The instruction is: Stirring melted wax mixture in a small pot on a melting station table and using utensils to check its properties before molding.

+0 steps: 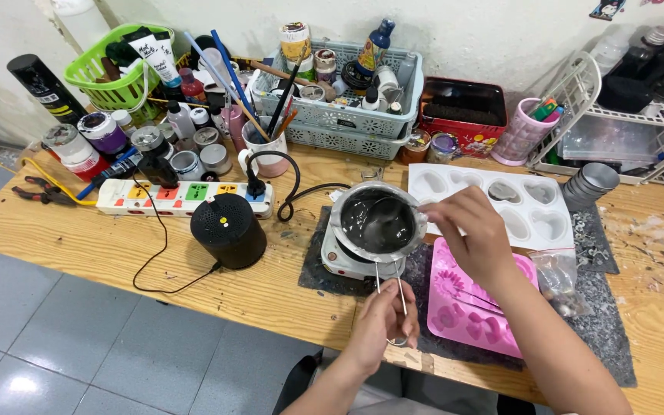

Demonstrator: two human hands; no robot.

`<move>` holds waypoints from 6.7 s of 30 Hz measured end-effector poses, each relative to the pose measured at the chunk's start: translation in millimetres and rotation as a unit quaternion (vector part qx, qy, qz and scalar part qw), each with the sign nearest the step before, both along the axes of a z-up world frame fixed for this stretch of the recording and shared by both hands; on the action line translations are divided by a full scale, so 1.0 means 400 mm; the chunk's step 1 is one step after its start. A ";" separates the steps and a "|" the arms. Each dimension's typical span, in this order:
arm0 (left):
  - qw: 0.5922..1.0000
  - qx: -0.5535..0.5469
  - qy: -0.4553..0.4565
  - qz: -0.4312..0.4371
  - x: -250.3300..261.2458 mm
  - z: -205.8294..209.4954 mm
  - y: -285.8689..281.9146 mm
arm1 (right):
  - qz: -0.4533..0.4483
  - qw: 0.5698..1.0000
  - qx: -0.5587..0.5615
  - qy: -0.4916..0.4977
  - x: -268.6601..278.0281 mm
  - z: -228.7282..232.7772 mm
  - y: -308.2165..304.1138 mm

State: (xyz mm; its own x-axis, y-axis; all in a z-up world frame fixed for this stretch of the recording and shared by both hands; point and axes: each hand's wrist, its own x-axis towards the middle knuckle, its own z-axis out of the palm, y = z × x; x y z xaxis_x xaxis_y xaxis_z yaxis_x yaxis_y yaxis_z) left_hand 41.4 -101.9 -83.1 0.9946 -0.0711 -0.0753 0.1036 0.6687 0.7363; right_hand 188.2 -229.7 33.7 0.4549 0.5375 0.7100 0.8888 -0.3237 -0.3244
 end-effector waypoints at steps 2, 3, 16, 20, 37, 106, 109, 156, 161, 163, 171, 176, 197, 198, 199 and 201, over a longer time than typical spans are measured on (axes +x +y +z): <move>1.000 0.007 0.000 0.007 -0.001 0.006 -0.014 | 0.014 0.999 -0.026 -0.043 -0.028 0.034 0.012; 1.000 0.015 0.000 0.014 -0.002 0.009 -0.021 | 0.027 0.995 -0.051 -0.086 -0.041 0.051 0.019; 0.999 0.017 -0.030 0.008 -0.006 -0.022 -0.028 | -0.019 0.940 0.154 0.303 -0.015 -0.179 0.031; 0.999 0.038 -0.029 0.003 -0.008 -0.015 -0.023 | -0.027 0.894 0.212 0.394 0.011 -0.185 0.026; 0.999 0.012 -0.035 -0.014 -0.013 -0.006 -0.002 | -0.032 0.996 0.076 0.021 -0.074 -0.036 0.010; 0.999 -0.004 -0.032 -0.015 -0.016 0.008 0.029 | -0.020 0.874 0.248 0.418 0.087 -0.091 -0.001; 0.999 0.011 -0.037 -0.005 -0.022 0.013 0.028 | -0.016 0.880 0.227 0.418 0.101 -0.079 0.007; 0.814 0.556 -0.163 -0.033 0.479 0.249 0.298 | -0.137 0.833 -0.487 0.225 -0.014 -0.139 -0.268; 0.818 0.552 -0.158 -0.029 0.483 0.242 0.297 | -0.150 0.859 -0.445 0.206 -0.048 -0.201 -0.320; 0.816 0.556 -0.157 -0.024 0.483 0.240 0.297 | -0.155 0.864 -0.418 0.235 -0.055 -0.179 -0.314; 0.817 0.553 -0.165 -0.019 0.485 0.238 0.287 | -0.059 0.980 -0.165 -0.098 -0.072 0.052 -0.138; 0.816 0.550 -0.179 -0.014 0.488 0.227 0.288 | -0.040 0.965 -0.213 -0.148 -0.045 0.054 -0.054; 0.732 0.655 -0.181 0.045 0.405 0.263 0.302 | -0.047 0.982 -0.165 -0.075 -0.002 0.018 -0.065; 0.721 0.668 -0.177 0.056 0.404 0.261 0.303 | -0.053 0.984 -0.160 -0.065 -0.001 0.017 -0.076; 0.721 0.668 -0.179 0.053 0.404 0.256 0.308 | -0.056 0.984 -0.160 -0.063 -0.002 0.017 -0.087; 0.685 0.692 -0.219 0.070 0.408 0.246 0.316 | -0.062 0.986 -0.143 -0.055 -0.005 0.017 -0.112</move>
